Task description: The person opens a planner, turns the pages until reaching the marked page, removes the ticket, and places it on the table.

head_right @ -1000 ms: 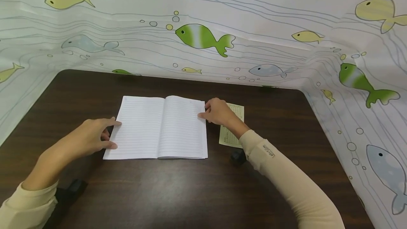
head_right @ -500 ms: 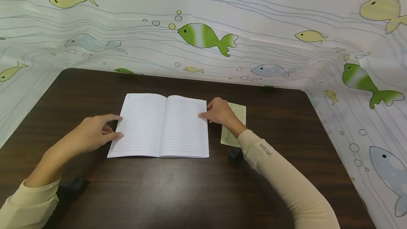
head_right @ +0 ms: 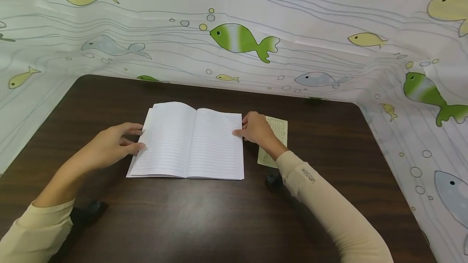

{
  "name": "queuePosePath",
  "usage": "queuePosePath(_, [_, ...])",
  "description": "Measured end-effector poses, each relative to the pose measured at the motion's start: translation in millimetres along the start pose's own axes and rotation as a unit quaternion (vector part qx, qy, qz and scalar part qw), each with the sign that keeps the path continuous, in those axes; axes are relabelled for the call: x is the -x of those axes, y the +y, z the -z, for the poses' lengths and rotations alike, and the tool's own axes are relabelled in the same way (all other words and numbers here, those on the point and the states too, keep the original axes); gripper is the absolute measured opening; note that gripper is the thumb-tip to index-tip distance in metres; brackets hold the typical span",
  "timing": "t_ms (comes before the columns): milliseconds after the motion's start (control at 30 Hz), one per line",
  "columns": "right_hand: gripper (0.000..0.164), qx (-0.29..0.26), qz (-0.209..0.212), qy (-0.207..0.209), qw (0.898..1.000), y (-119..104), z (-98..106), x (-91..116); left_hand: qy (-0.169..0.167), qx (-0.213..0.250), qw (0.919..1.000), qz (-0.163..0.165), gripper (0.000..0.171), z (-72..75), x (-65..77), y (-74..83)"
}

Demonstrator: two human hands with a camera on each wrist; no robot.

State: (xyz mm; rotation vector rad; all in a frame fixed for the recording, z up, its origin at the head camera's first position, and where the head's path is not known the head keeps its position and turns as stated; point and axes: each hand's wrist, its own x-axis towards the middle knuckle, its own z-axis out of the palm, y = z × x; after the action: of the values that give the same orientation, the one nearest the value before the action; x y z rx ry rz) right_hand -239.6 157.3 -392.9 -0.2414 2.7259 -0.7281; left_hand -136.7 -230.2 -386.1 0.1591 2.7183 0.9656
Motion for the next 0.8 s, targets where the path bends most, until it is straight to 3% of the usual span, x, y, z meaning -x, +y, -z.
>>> queuePosePath(267, [0.054,0.000,0.001,-0.004,1.000,1.3,0.3,0.1,-0.009,0.047,0.9972,0.057,0.072,5.1,-0.8,4.1])
queuePosePath(467, [0.052,-0.004,0.000,-0.006,1.000,-0.3,1.9,0.6,-0.050,0.130,0.9863,0.089,0.070,7.6,-7.0,3.7])
queuePosePath(800, [0.051,-0.019,-0.005,-0.009,1.000,-1.6,2.7,3.2,-0.098,0.202,0.9685,0.107,0.067,9.6,-17.7,8.8])
